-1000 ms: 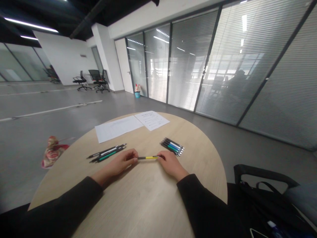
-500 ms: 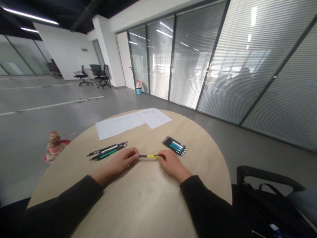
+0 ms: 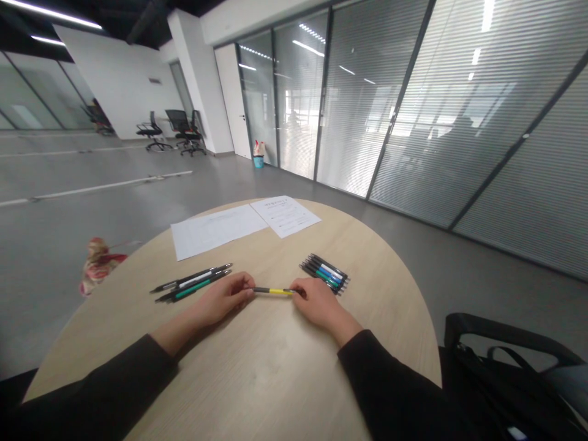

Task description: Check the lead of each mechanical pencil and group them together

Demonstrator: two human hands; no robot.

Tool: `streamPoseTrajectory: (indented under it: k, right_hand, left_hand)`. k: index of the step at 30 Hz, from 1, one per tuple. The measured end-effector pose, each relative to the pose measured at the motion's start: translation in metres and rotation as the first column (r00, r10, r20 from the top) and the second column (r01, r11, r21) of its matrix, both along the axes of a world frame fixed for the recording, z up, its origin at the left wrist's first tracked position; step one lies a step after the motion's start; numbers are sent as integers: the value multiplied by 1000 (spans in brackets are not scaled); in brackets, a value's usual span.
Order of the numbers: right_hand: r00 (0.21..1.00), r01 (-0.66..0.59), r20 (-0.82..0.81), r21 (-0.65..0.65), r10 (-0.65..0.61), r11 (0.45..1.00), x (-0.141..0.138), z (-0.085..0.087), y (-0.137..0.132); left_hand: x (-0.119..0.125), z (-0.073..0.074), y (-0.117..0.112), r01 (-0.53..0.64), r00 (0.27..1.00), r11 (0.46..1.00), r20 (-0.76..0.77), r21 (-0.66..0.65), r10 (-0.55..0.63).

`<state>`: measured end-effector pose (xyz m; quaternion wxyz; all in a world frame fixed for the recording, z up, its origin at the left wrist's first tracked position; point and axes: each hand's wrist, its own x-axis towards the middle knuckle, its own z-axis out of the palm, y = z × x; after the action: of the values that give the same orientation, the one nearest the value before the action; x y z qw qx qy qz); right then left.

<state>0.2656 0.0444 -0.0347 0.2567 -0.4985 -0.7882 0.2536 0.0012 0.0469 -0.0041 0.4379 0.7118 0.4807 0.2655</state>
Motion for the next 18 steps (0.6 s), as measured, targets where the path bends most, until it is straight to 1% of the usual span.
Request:
streamPoseTrajectory:
  k: [3, 6, 10, 13, 16, 18]
  right_hand:
    - [999, -1, -41, -15, 1, 1000, 3, 0, 1]
    - [996, 4, -88, -32, -7, 999, 4, -1, 2]
    - [991, 20, -135, -34, -24, 999, 4, -2, 3]
    - [989, 22, -146, -30, -26, 999, 4, -2, 3]
    - [989, 21, -145, -23, -24, 1000, 5, -4, 4]
    - [989, 16, -149, -18, -19, 1000, 5, -5, 4]
  left_hand:
    - [2, 4, 1, 6, 1000, 1000, 10, -30, -6]
    - [3, 6, 2, 1, 1000, 999, -17, -35, -1]
    - [2, 6, 4, 11, 1000, 999, -11, -41, -11]
    - [1, 5, 5, 14, 1000, 1000, 8, 16, -14]
    - [1, 5, 7, 22, 999, 995, -29, 100, -19]
    - [0, 5, 7, 30, 999, 994, -43, 105, -26]
